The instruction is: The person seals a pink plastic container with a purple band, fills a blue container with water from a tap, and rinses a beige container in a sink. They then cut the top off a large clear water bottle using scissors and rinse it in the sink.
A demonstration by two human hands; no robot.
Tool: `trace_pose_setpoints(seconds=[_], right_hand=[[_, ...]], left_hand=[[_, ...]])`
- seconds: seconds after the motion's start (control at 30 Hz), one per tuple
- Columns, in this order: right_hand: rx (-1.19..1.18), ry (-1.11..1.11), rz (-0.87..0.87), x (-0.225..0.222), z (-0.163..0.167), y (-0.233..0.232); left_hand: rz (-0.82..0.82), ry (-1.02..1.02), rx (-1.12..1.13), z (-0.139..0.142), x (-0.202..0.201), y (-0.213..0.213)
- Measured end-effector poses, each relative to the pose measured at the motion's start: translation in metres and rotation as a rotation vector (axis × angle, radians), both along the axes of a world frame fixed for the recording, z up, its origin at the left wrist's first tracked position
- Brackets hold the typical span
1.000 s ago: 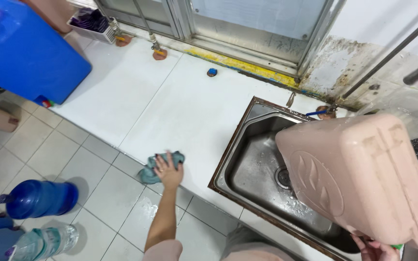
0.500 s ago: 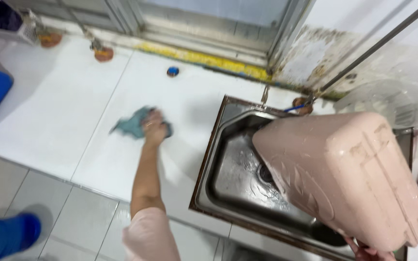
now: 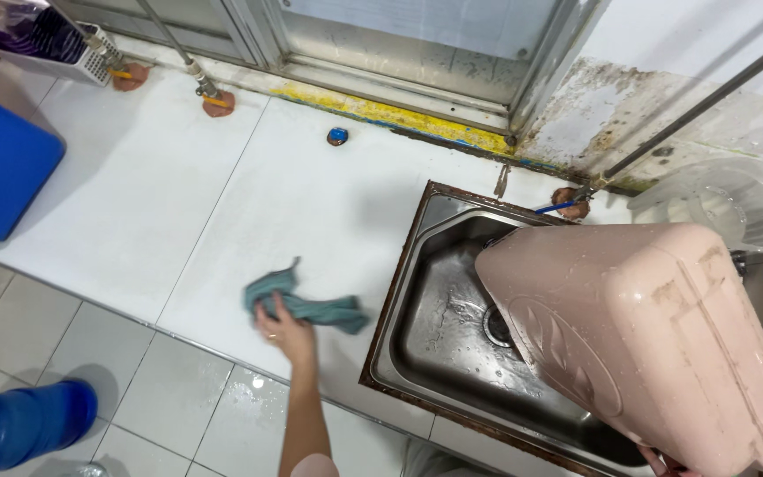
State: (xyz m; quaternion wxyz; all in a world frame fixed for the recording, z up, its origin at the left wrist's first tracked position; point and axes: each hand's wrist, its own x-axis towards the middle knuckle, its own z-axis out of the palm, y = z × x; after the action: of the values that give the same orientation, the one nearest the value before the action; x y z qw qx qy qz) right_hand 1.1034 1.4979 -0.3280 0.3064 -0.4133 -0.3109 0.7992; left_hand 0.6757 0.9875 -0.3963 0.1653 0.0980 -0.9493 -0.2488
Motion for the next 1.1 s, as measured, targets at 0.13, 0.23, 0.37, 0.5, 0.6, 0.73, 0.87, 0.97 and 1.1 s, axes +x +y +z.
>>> trace_pose_setpoints(seconds=[0.13,0.23,0.37,0.5,0.6,0.73,0.87,0.97,1.1], right_hand=[[0.005,-0.004,-0.005,0.009,-0.003,0.003],[0.009,-0.010,-0.020,0.021,-0.002,0.006],[0.012,-0.028,-0.030,0.037,0.004,0.004],[0.004,-0.035,-0.052,0.048,0.012,-0.006],[-0.007,-0.018,-0.069,0.050,0.014,-0.010],[0.039,0.004,0.035,0.047,0.011,-0.009],[-0.003,0.006,-0.021,0.042,0.007,-0.012],[0.006,0.145,0.001,0.036,0.005,-0.016],[-0.082,0.086,-0.067,0.028,0.002,-0.020]], left_hand=[[0.110,-0.059,-0.114,0.048,-0.081,-0.059],[0.288,-0.471,0.321,0.106,-0.151,-0.073],[0.419,-0.413,0.457,0.121,-0.197,0.000],[-0.043,-0.080,-0.300,0.096,-0.215,0.116],[-0.342,0.124,-0.302,0.085,-0.208,0.183],[-0.760,0.053,-0.337,0.076,-0.176,0.222],[-0.957,-0.002,-0.263,0.063,-0.120,0.207],[-1.047,-0.027,-0.271,0.044,-0.062,0.172],[-1.081,-0.022,-0.186,0.024,0.025,0.114]])
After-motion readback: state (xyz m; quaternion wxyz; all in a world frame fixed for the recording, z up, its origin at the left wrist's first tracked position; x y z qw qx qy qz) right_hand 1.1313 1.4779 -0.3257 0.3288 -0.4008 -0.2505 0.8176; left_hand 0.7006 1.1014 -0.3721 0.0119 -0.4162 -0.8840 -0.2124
